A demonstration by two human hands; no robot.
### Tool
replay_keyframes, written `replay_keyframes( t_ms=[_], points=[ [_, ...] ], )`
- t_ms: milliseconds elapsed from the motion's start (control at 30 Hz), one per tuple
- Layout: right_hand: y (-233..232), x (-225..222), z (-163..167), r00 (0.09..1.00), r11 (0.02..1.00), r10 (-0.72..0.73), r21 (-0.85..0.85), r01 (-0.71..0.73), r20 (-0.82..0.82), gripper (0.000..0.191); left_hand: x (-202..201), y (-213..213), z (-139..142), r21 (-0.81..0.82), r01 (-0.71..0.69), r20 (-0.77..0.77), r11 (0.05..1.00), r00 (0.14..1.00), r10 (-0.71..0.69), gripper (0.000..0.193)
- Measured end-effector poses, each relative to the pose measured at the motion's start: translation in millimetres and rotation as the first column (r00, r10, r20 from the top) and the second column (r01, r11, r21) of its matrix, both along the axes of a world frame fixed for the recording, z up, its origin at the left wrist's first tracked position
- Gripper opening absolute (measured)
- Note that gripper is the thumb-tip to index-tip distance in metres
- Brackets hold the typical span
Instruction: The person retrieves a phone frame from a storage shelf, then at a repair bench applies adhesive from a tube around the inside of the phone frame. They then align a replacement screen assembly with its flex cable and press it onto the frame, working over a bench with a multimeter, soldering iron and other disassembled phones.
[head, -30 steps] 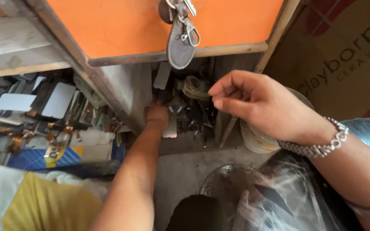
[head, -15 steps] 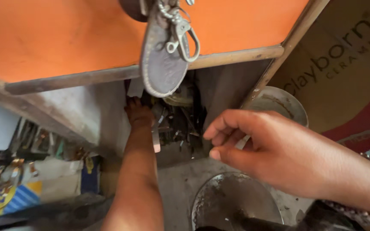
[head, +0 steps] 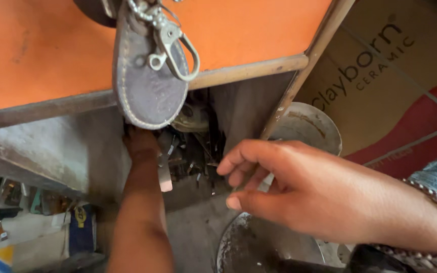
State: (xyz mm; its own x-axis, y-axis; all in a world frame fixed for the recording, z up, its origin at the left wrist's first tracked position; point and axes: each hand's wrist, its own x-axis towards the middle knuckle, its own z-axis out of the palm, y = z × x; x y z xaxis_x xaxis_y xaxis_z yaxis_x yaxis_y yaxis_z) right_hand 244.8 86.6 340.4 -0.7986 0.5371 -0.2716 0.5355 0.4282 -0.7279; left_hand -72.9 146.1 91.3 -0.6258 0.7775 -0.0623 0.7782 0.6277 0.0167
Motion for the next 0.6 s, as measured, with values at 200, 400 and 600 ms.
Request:
replay_keyframes(
  t_ms=[200,400,600],
  points=[
    [2.4,-0.7,-1.0,0.983,0.995,0.087,0.066,-0.077,-0.16,0.039,8.8,-15.7,13.8,0.616,0.12,-0.118,0.779,0.991,-0.059,0.062],
    [0.5,-4.6,9.4,0.996,0.997,-0.058,0.048,0.061,-0.061,0.047,33.9,-42.7,51.4,0.931,-0.015,0.07,0.364,0.988,-0.138,0.041],
    [5.3,-0.4,6.1,0.966,0.998,-0.009,0.052,0.023,-0.26,0.04,60.0,-76.7,58.2,0.57,-0.798,0.762,0.196,0.424,-0.489,0.039]
  ],
)
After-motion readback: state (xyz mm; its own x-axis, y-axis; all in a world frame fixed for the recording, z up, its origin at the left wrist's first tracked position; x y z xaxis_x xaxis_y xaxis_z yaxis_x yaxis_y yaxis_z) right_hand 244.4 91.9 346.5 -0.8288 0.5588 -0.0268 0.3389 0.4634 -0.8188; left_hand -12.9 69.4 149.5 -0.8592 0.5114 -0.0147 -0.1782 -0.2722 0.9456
